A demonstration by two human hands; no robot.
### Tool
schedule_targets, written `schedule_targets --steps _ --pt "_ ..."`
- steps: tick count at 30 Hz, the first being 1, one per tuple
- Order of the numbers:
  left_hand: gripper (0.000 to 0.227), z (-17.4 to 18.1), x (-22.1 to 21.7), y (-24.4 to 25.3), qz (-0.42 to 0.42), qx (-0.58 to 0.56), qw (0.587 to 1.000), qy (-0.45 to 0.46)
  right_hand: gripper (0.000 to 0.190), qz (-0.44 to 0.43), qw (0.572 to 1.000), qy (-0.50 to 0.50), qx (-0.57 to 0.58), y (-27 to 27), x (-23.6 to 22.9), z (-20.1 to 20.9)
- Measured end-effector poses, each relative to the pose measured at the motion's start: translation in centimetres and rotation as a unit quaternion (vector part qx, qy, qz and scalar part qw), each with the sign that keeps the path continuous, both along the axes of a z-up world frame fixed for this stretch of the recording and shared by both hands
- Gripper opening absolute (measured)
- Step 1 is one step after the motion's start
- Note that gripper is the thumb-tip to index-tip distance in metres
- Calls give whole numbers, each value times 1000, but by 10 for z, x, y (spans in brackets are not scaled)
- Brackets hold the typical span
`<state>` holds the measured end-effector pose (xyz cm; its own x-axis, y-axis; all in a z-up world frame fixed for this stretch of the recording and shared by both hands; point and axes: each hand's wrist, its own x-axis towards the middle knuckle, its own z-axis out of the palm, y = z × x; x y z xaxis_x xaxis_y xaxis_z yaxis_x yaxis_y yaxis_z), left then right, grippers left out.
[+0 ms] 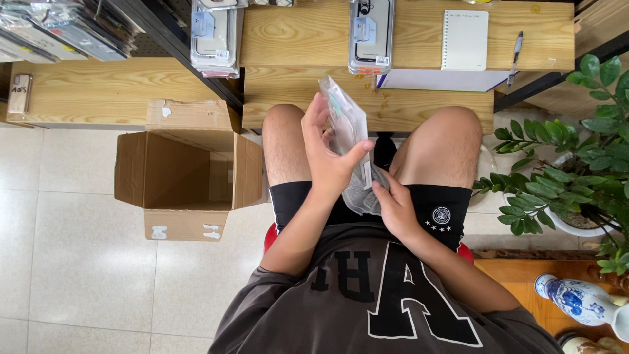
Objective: The person wipes several phone cases with a cloth, writes a list on a notepad with a pen, and places the phone cases into a cardboard box.
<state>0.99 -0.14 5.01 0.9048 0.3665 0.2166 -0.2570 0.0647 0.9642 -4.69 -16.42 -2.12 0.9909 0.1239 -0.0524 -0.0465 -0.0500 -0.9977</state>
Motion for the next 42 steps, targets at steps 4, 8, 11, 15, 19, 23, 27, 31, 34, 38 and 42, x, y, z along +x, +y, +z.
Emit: schedule_targets --steps 4,8,11,15,19,23,27,31,34,38,42 --pt "121 10 6 -4 34 -12 998 59 36 -10 999 -38 -13 6 0 29" --pt "125 11 5 -1 28 18 996 84 23 -74 996 -38 -44 1 -2 22" --pt "102 10 2 2 -16 -14 999 31 19 -106 994 -29 -8 -11 8 19" --pt "47 12 7 9 -49 -82 993 -71 20 -129 978 9 166 -4 17 43" --pt "39 12 6 14 -40 -121 989 -80 16 -131 959 58 244 -1 22 60" --pt "37 -7 12 15 -98 -215 970 -52 15 -119 952 88 269 -1 24 62" --pt "39 -31 24 26 -114 -328 938 0 13 -111 959 115 233 4 32 93" --pt "35 -41 42 26 -105 -379 919 35 30 -133 947 195 218 -35 75 -2" --pt "30 -57 59 25 -79 -388 913 100 32 -180 935 215 217 -39 90 -28" --pt "34 -90 117 23 -37 -303 932 195 44 -150 953 248 90 -14 84 -17" --pt "34 -74 183 11 6 -202 963 181 38 -83 977 192 -39 -18 90 -74"
